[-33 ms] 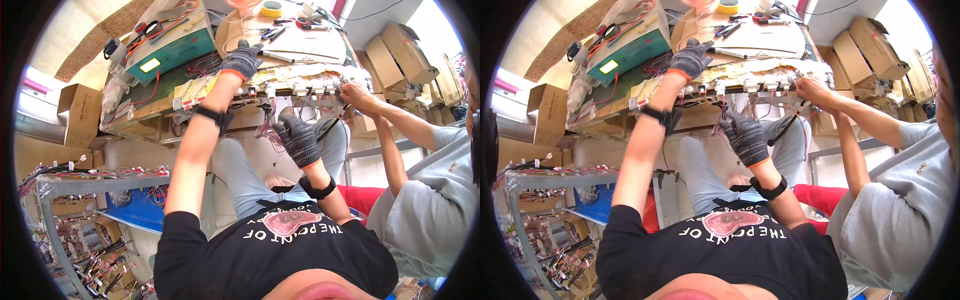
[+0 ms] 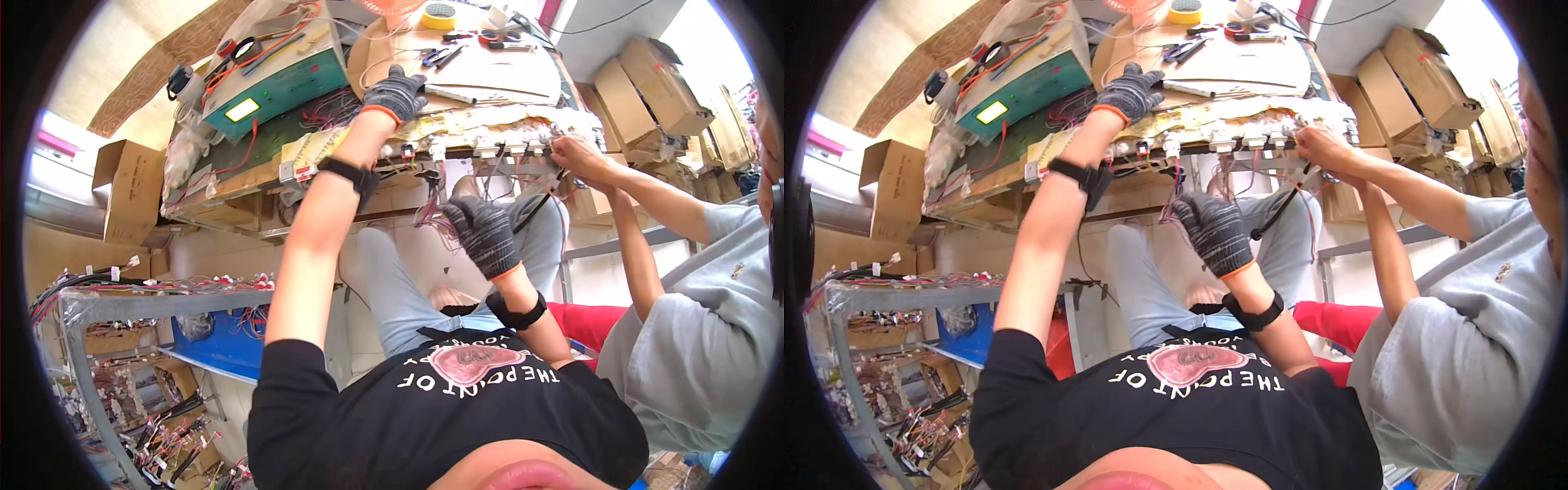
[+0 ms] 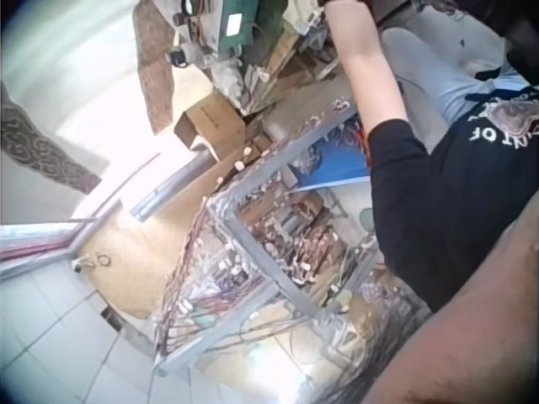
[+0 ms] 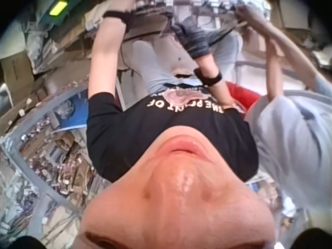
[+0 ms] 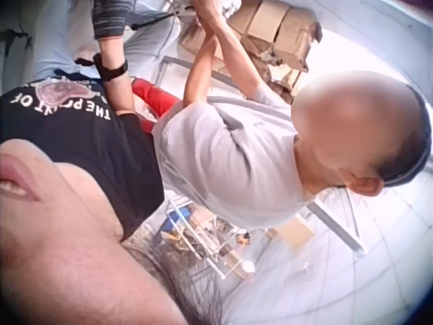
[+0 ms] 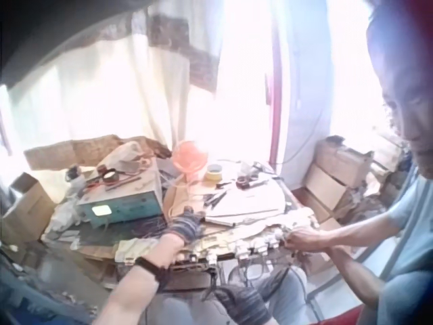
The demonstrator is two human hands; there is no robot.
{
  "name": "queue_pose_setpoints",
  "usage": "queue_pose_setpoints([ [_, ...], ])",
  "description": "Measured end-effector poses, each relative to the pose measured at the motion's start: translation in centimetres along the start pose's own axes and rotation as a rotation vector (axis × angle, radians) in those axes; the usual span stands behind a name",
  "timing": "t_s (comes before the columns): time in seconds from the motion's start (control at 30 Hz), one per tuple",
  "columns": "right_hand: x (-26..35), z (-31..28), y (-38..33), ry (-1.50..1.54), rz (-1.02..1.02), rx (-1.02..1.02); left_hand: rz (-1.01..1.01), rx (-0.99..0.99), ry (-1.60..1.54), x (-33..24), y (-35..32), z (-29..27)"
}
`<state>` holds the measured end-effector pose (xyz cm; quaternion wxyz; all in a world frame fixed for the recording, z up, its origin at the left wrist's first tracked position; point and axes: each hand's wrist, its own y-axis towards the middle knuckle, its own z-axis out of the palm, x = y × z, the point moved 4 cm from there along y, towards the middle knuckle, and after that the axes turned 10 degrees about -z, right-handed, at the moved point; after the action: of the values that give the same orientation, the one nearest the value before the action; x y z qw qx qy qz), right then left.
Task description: Assembling and organizing multiple colored wires onto a cable harness jig board in a factory setting.
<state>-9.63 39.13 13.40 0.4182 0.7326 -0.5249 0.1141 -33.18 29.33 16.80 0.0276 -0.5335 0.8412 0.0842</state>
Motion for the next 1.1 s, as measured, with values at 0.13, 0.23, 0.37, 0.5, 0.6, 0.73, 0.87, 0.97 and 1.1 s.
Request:
queue_pose_setpoints([
  [0.13,-1.8,-1.1,-1.3,0.232,0.145,0.044,0.166,-0.022,-0.045,0.9,2.8,3.2],
  [0.23,-5.5,-1.2,-0.8,0.614,0.393,-0.266,0.451,-0.202,-0.539,-2.4,-4.0,2.4],
  [0.37,-1.9,-0.6,5.2,0.528,0.093,-0.248,0.233,-0.316,-0.779,-4.9,-16.3,-1.5],
  [0.5,-2.9,1.6,10.1,0.374,0.098,-0.289,-0.521,0.047,-1.338,-0.4,-23.3,4.3],
  [0.6,-4.5,4.6,11.9,0.095,0.055,-0.159,-0.627,0.093,-1.485,-0.3,-25.8,7.0],
  [0.73,-4.1,6.0,12.1,-0.08,0.012,-0.06,-0.663,0.106,-1.507,-0.3,-26.0,6.6],
  [0.87,-4.4,6.2,12.5,-0.21,0.049,-0.046,-0.614,0.088,-1.428,0.2,-23.9,5.9],
  [0.97,-4.5,4.4,12.1,0.092,0.103,-0.079,-0.547,-0.011,-1.49,0.3,-22.3,5.6],
  [1.1,-1.8,2.7,10.6,0.175,0.123,-0.027,-0.386,-0.233,-1.285,0.5,-20.2,4.6],
])
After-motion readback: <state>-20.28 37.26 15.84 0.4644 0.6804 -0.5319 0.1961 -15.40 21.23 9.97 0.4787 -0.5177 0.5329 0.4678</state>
